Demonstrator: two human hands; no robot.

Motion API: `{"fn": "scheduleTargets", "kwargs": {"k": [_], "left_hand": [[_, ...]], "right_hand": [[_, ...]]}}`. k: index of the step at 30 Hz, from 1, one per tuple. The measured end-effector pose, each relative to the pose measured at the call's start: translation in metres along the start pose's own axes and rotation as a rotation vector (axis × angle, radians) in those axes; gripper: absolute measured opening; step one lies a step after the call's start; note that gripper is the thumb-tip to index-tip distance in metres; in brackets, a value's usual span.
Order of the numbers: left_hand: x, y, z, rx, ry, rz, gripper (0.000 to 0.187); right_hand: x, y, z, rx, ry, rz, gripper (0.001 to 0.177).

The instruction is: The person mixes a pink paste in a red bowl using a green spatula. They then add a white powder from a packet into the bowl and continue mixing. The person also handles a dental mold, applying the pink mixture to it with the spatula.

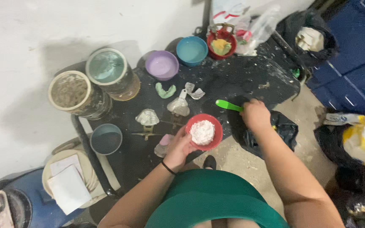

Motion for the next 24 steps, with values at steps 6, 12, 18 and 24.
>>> {"fn": "scheduleTargets", "kwargs": {"k": [6, 12, 18, 24], "left_hand": [[0.046, 0.001, 0.026, 0.032, -0.030, -0.080, 0.086], [0.044, 0.018, -0.005, 0.044, -0.006, -0.203, 0.085], [0.129, -0.008, 0.065, 0.057, -0.031, -0.164, 0.083], [0.045, 0.053, -0.082, 0.027, -0.146, -0.070, 0.063]], "right_hand": [[-0.064, -0.054, 0.019, 0.172, 0.543, -0.122, 0.028], [-0.193, -0.137, -0.005, -0.306, 0.784, 0.065, 0.028], [-0.208, -0.163, -0.022, -0.341, 0.097, 0.461, 0.010], [-0.171, -0.173, -0.050, -0.328, -0.108, 0.472, 0.017]]}}
Point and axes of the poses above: each hand's wrist, its own y-axis towards the middle knuckle, its own x-axis out of the palm, z = x × y, the point moved 7 cm from there along y, towards the middle knuckle, and after that the axes turned 13 degrees about x, right-handed, at the moved point
